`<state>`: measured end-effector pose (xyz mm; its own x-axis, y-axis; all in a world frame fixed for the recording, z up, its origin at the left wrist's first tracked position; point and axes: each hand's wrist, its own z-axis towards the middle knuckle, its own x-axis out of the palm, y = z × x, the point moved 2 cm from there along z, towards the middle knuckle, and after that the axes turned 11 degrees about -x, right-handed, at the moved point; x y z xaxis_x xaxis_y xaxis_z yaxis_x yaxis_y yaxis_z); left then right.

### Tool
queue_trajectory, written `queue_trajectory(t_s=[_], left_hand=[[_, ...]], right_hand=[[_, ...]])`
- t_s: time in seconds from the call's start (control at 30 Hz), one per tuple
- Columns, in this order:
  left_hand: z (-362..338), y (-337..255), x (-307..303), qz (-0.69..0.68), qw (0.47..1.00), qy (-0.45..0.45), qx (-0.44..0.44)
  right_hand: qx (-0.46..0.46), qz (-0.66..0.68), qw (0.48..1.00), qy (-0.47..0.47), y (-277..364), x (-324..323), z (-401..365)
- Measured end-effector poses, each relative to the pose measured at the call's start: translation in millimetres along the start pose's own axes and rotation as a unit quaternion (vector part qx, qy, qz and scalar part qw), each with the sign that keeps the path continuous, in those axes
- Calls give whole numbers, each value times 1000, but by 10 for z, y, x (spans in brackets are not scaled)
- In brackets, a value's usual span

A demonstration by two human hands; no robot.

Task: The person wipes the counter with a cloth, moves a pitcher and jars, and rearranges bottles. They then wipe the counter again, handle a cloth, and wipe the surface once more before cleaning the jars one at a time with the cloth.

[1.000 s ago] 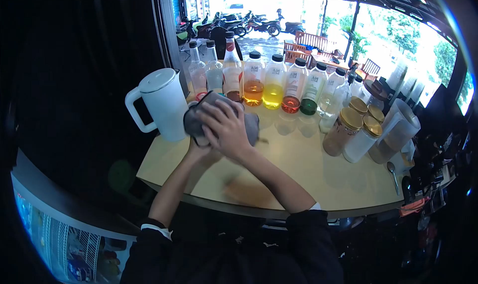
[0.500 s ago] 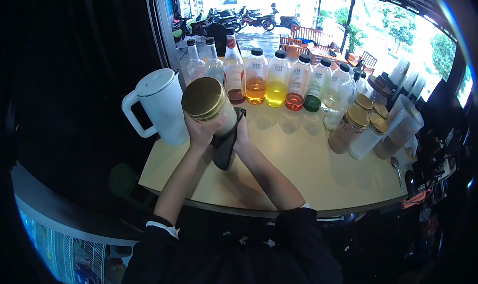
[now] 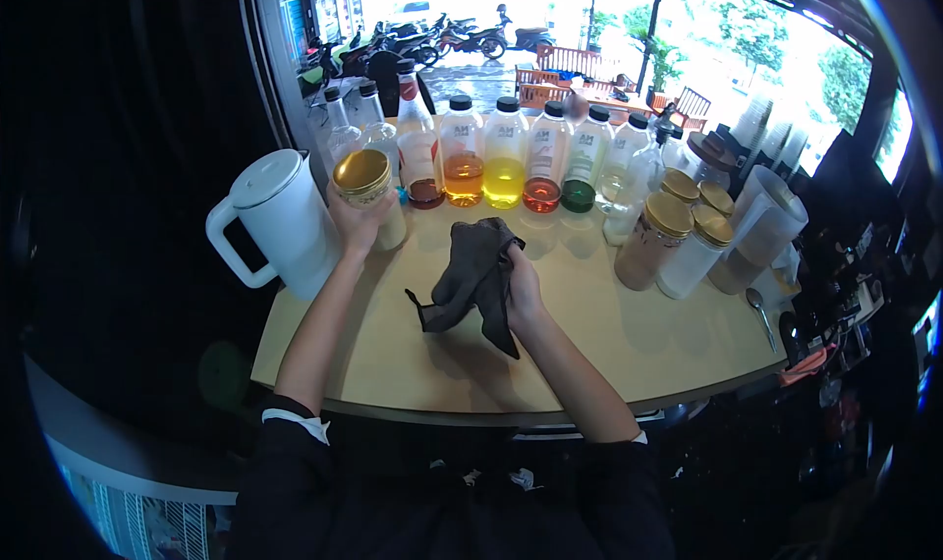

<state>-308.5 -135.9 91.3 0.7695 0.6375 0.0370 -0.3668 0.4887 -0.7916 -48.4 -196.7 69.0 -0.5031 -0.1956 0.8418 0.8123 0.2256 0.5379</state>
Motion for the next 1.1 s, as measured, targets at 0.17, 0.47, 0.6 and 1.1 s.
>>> queue_trajectory(t_s=[0.17,0.47,0.6,1.1], left_hand=[[72,-23,141,23,999,-23,-1],[11,147,326,36,999,6,35],[29,278,246,43,999,-1,16],[-1339,-1182,1542,-27,981,154,117]], right_hand=[[-15,-5,1000,1,232,-48,-197],[-55,-57,997,-16,456,-96,-443],[-74,-58,996,-7,487,-162,-449],[-338,-121,932,-55,1863,-388,-1379]])
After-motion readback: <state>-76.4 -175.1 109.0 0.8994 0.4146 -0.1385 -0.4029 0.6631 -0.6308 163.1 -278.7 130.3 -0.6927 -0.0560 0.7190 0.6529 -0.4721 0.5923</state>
